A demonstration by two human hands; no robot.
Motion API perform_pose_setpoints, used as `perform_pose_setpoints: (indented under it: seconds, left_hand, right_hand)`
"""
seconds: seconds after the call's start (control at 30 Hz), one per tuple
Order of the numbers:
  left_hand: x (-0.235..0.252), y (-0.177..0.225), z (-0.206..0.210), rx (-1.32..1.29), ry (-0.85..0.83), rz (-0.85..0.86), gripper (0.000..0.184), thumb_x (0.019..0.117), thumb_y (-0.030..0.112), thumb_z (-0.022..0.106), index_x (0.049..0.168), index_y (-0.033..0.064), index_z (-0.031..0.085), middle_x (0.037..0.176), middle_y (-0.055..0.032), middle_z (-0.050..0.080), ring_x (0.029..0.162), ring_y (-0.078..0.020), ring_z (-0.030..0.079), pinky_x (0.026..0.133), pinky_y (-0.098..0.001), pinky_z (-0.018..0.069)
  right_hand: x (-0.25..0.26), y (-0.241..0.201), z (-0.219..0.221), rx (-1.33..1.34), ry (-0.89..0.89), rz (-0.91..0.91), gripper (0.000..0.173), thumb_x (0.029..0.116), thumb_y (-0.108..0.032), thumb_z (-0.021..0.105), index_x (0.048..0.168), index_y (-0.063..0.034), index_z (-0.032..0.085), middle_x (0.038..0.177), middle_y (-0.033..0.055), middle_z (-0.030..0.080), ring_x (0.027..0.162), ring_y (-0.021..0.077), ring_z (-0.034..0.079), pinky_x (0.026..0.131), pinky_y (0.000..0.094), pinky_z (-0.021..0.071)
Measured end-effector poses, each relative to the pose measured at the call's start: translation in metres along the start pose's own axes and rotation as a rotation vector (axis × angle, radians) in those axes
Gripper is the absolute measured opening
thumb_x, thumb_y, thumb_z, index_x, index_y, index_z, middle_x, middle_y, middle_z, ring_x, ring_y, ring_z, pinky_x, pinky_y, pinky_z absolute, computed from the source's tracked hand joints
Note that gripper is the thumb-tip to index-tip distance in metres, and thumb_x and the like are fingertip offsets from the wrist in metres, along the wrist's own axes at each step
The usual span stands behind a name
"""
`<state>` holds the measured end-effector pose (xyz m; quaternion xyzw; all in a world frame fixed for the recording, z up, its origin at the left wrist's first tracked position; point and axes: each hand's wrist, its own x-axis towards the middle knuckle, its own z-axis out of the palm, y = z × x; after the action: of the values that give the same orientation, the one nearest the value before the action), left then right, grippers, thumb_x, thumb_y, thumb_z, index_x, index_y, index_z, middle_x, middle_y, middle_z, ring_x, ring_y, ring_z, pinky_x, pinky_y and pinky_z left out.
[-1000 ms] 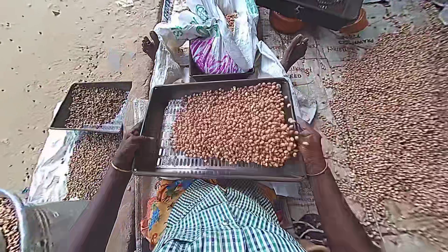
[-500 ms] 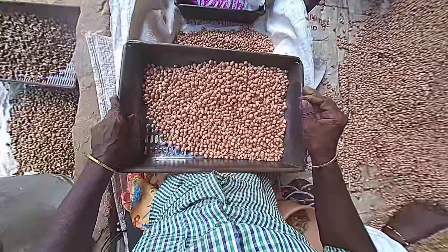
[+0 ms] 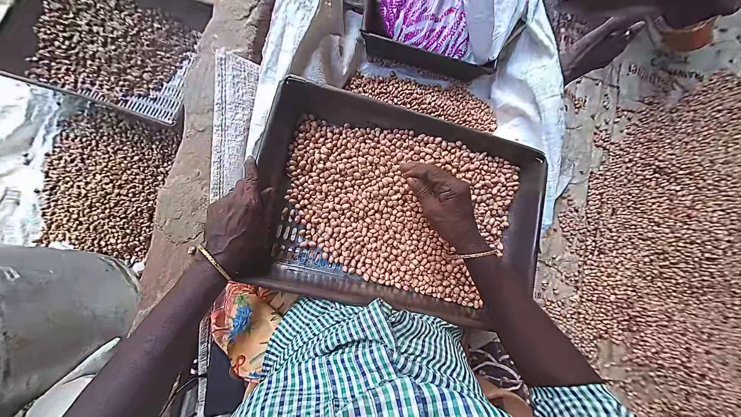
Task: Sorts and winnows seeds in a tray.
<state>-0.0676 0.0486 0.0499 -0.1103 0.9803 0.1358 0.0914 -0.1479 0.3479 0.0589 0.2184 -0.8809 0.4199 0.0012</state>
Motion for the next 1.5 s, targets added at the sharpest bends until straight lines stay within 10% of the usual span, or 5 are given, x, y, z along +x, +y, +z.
perform_pose_setpoints:
  seconds: [0.67,0.77,1.0,1.2,1.5]
  left_hand:
    - [0.002,-0.009,0.006,-0.231,0.120,0.114,0.055,0.1091,0.021,0.047,0.154,-0.0062,0.034,0.102,-0.0299,0.069,0.080,-0.0493,0.070,0.068,-0.0614,0.0542]
    - [0.003,-0.008,0.005,-0.231,0.119,0.140,0.054,0.1091,0.021,0.046,0.154,-0.0065,0.034,0.103,-0.0296,0.069,0.081,-0.0483,0.070,0.069,-0.0609,0.0544]
    - [-0.001,-0.007,0.004,-0.231,0.113,0.107,0.055,0.1087,0.021,0.048,0.154,-0.0068,0.033,0.102,-0.0307,0.069,0.080,-0.0496,0.070,0.069,-0.0616,0.0543]
    - [0.008,-0.009,0.008,-0.275,0.104,0.100,0.057,0.1071,0.020,0.051,0.155,-0.0048,0.034,0.107,-0.0363,0.068,0.089,-0.0577,0.068,0.079,-0.0704,0.0505]
    - [0.008,-0.005,0.000,-0.258,0.066,0.073,0.057,0.1073,0.022,0.049,0.155,-0.0051,0.034,0.100,-0.0297,0.071,0.081,-0.0498,0.070,0.072,-0.0640,0.0533]
  right_hand:
    - [0.064,-0.049,0.009,-0.346,-0.344,-0.050,0.022,0.1022,-0.004,0.055,0.109,0.0066,0.072,0.093,0.0258,0.073,0.081,0.0368,0.072,0.075,0.0511,0.0545]
    - [0.079,-0.097,0.024,0.236,-0.436,-0.306,0.028,0.0996,-0.004,0.060,0.124,0.0077,0.067,0.113,0.0149,0.074,0.098,0.0087,0.073,0.088,0.0204,0.0584]
    - [0.033,-0.041,0.054,-0.005,-0.269,-0.301,0.015,0.0912,0.001,0.064,0.099,0.0049,0.077,0.120,0.0225,0.072,0.113,0.0290,0.071,0.098,0.0296,0.0533]
    - [0.033,0.028,-0.080,-0.092,0.319,0.065,0.023,0.1017,-0.007,0.055,0.111,0.0109,0.066,0.124,0.0159,0.067,0.117,0.0037,0.062,0.102,0.0193,0.0488]
    - [0.000,-0.034,0.085,-0.078,-0.252,-0.319,0.010,0.0872,-0.007,0.071,0.090,-0.0049,0.080,0.089,0.0186,0.068,0.083,0.0370,0.063,0.074,0.0498,0.0446]
